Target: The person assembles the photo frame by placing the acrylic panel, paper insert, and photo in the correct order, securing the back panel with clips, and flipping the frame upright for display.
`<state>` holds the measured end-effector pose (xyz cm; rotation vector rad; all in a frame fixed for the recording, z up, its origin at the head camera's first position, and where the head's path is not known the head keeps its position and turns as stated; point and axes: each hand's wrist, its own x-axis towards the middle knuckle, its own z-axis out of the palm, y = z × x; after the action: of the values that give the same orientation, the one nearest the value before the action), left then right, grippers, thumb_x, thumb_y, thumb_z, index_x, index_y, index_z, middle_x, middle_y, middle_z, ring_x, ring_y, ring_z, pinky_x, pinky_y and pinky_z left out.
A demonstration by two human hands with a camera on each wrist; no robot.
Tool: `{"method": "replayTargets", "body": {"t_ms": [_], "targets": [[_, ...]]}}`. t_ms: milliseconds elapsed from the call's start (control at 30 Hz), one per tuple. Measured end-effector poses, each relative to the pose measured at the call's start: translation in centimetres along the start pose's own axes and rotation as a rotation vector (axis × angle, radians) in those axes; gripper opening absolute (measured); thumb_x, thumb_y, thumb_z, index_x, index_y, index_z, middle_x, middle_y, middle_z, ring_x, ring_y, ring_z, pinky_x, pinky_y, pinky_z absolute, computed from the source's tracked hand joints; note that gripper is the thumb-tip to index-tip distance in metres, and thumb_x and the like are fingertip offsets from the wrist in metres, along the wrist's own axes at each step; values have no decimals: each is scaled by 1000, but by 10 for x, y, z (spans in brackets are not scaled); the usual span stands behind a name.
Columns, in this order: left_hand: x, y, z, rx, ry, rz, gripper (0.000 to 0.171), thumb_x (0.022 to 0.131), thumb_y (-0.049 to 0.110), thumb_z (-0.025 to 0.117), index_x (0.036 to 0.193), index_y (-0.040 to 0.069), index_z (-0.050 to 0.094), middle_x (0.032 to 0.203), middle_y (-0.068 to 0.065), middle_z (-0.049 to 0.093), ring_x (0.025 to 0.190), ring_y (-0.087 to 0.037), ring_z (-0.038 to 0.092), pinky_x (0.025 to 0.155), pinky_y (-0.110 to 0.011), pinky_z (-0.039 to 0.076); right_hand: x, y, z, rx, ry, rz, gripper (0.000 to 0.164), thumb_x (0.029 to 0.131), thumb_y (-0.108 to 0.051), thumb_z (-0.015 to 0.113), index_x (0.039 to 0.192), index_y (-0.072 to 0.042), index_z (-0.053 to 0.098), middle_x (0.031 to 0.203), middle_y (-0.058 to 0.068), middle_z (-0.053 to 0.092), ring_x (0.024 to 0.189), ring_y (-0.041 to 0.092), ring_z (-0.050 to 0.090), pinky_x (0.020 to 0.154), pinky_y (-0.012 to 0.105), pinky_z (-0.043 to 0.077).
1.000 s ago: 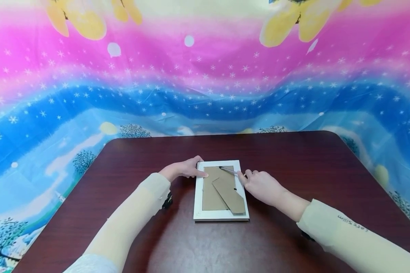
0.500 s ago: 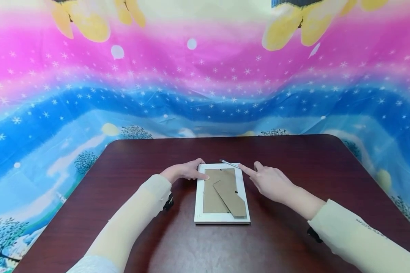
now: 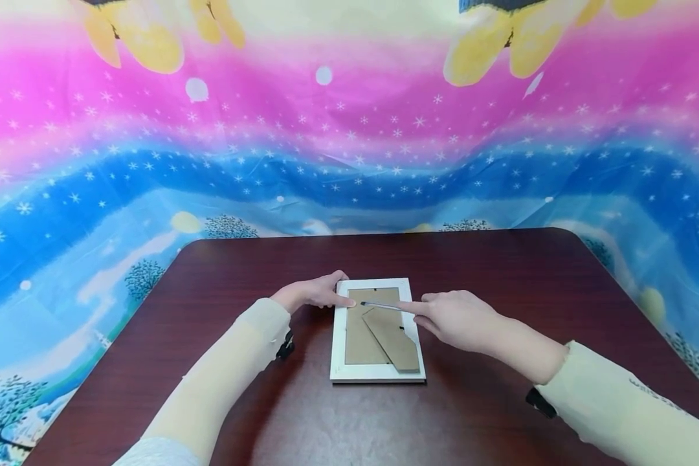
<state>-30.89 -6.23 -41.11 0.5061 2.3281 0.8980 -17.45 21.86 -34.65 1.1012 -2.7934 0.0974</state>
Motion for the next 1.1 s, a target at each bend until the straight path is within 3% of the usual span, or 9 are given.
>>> {"method": "replayTargets", "body": {"t_ms": [33, 233, 467, 867, 1100], "targets": [[0, 0, 0, 4, 0, 1, 52, 91, 27, 70, 127, 7, 37, 87, -7, 48, 60, -16, 37, 56, -28, 35, 1, -3, -1, -1, 3, -23, 39, 89, -17, 70, 128, -22, 66, 69, -11, 47, 47, 3, 36, 48, 25, 38], [0, 0, -1, 34, 10, 9, 51, 92, 28, 68, 127, 7, 37, 88, -7, 48, 61, -16, 38, 57, -28, 36, 12, -17, -3, -87, -4, -129, 39, 85, -12, 73, 122, -24, 69, 66, -10, 45, 44, 3, 26, 42, 21, 30], [1, 0, -1, 35, 17, 3, 53, 93, 28, 68, 129, 7, 37, 88, -7, 50, 59, -16, 37, 56, -28, 36, 29, -23, -1, -206, -62, -206, 49, 78, -3, 74, 122, -23, 69, 65, -10, 44, 42, 5, 26, 41, 20, 24], [4, -1, 1, 33, 19, 2, 52, 92, 28, 68, 129, 7, 38, 86, -6, 49, 58, -15, 37, 56, -27, 36, 47, -30, -7, -158, -186, -159, 36, 83, -7, 74, 116, -22, 73, 57, -11, 45, 49, 5, 37, 43, 21, 31], [4, 0, 0, 8, 11, -14, 50, 92, 27, 69, 127, 9, 38, 85, -7, 48, 54, -15, 33, 54, -27, 34, 53, -34, -9, -61, -256, -77, 25, 85, -10, 74, 109, -17, 76, 62, -11, 56, 55, 6, 45, 47, 22, 38]]}}
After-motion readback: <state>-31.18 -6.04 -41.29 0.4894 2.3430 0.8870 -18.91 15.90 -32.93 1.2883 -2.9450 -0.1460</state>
